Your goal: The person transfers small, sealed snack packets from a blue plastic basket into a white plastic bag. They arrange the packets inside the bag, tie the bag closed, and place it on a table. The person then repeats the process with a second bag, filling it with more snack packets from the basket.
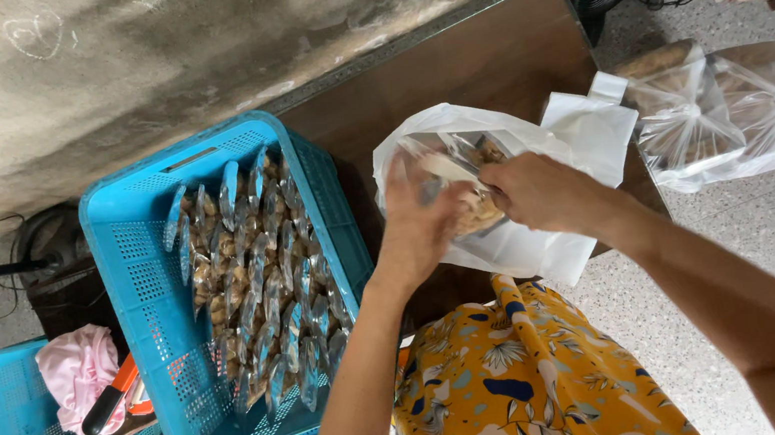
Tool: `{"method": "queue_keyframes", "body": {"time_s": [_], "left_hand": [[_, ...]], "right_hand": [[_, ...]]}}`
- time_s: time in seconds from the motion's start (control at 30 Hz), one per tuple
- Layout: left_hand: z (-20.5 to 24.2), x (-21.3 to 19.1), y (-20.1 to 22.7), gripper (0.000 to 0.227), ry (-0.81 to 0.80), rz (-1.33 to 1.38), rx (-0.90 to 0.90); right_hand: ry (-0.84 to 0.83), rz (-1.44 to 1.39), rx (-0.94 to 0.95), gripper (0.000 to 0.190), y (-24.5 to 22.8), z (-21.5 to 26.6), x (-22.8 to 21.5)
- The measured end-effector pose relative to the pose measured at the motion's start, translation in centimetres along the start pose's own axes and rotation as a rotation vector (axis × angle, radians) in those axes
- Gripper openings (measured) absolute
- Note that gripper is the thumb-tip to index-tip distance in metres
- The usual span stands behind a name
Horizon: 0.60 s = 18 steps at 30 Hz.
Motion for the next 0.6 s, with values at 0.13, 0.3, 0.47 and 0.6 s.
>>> {"method": "queue_keyframes", "body": {"time_s": [0.13,0.3,0.47,0.6], "left_hand": [[3.4,2.6,-5.0,0.027,0.061,-0.073,-0.52],[4.1,7.6,-9.8,0.074,-0.321,-0.048,-0.987],[5.9,8.6,-11.8,0.07,-0.288,-0.266,-0.821],[6.0,8.3,-11.3,0.059,-0.234,-0.247,-0.771]], "right_hand": [[0.057,-0.215,0.009,0.014,3.7,-1.8,7.0],[0.379,-0.154,-0.241,0.009,8.0,-8.2,17.9],[0.467,-0.053,-0.168,0.012,9.7,-14.7,23.3],[0.515,0.028,-0.073,0.012,8.4,-18.7,24.8]]}}
Point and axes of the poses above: each hand's wrist, its own z-axis away from the middle knuckle, its own x-axis out of the palm, y = z × x, the point moved 1 cm from there along -z, towards the middle knuckle
